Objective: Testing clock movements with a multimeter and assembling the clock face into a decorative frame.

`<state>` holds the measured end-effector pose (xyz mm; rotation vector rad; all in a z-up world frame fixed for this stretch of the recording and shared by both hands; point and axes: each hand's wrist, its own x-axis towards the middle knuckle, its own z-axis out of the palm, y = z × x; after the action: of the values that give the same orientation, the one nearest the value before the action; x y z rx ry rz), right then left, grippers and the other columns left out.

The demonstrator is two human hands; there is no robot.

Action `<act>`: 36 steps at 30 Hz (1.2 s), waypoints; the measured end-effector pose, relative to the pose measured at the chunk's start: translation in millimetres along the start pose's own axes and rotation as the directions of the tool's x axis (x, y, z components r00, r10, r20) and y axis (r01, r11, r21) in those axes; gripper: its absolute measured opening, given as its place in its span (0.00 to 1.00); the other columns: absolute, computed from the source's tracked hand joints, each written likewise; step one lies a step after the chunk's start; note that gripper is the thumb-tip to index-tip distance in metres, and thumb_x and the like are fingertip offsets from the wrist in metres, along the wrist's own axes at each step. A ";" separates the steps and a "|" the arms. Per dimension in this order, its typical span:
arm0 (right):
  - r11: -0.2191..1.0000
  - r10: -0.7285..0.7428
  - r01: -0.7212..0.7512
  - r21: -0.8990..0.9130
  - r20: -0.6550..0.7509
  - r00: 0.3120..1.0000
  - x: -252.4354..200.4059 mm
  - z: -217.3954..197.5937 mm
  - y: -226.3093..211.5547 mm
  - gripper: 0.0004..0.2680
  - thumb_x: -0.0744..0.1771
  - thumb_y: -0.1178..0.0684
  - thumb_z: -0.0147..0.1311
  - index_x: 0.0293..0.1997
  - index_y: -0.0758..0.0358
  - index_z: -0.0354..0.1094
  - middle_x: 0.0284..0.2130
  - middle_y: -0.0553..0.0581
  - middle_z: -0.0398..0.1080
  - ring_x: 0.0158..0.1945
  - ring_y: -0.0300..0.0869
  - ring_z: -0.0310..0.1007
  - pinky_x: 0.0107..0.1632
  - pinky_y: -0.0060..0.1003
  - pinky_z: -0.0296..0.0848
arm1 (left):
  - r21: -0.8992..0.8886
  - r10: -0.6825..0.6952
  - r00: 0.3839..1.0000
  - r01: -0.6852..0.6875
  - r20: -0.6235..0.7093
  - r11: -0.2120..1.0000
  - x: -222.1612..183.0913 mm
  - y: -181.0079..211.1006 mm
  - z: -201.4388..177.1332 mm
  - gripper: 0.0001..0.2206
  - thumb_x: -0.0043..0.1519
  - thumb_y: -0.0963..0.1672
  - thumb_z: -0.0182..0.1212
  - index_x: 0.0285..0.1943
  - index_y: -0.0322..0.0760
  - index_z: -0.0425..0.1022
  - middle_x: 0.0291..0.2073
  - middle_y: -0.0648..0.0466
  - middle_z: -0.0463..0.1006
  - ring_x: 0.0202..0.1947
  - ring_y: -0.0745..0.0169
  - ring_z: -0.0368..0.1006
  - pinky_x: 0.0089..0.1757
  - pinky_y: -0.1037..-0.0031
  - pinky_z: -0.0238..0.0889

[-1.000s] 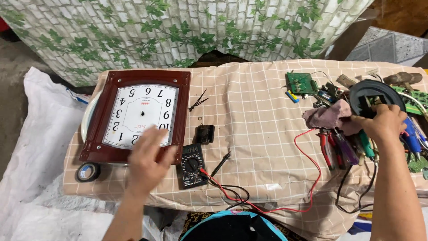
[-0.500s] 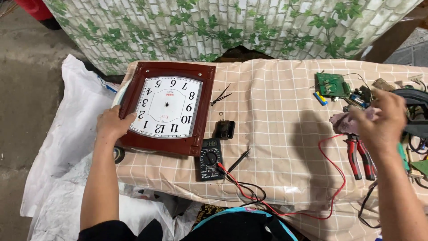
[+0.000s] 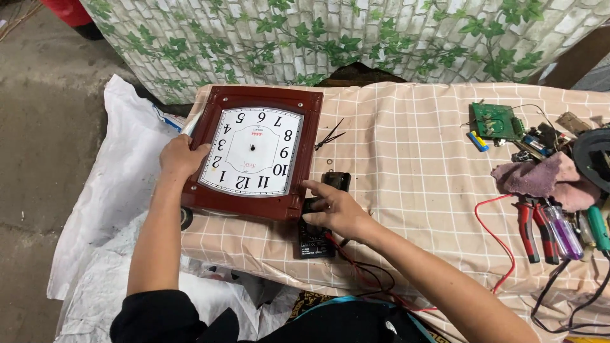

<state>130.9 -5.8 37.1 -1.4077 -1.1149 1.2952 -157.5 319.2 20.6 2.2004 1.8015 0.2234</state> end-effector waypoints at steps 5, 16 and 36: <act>0.992 -0.021 0.014 0.129 0.050 0.999 22.4 8.1 17.1 0.29 0.62 0.58 0.67 0.72 0.55 0.60 0.57 0.75 0.68 0.54 0.52 0.74 0.56 0.48 0.74 | -0.057 0.030 0.999 -0.032 -0.026 0.998 -19.0 11.2 -9.5 0.26 0.64 0.50 0.61 0.60 0.20 0.72 0.49 0.30 0.76 0.50 0.32 0.75 0.46 0.48 0.70; 0.933 -0.076 0.074 0.352 -0.009 0.997 18.0 14.8 25.5 0.24 0.63 0.63 0.63 0.69 0.64 0.64 0.50 0.70 0.76 0.47 0.46 0.74 0.49 0.43 0.80 | -0.103 0.053 0.992 -0.065 -0.112 0.993 -21.2 7.4 -11.3 0.24 0.65 0.51 0.60 0.59 0.23 0.72 0.48 0.36 0.75 0.51 0.35 0.73 0.49 0.51 0.66; 0.909 -0.378 0.397 -0.124 -0.647 0.662 -133.1 -107.4 41.3 0.24 0.61 0.68 0.63 0.66 0.68 0.66 0.36 0.50 0.60 0.37 0.34 0.67 0.44 0.29 0.74 | -0.927 0.285 0.934 -0.286 -0.213 0.244 -103.3 226.1 -10.6 0.17 0.55 0.41 0.74 0.49 0.28 0.73 0.32 0.54 0.73 0.33 0.69 0.72 0.34 0.78 0.70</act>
<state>233.7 -148.4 27.8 -1.3455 -0.8214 0.4211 28.7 179.6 108.6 1.4935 0.7322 1.0769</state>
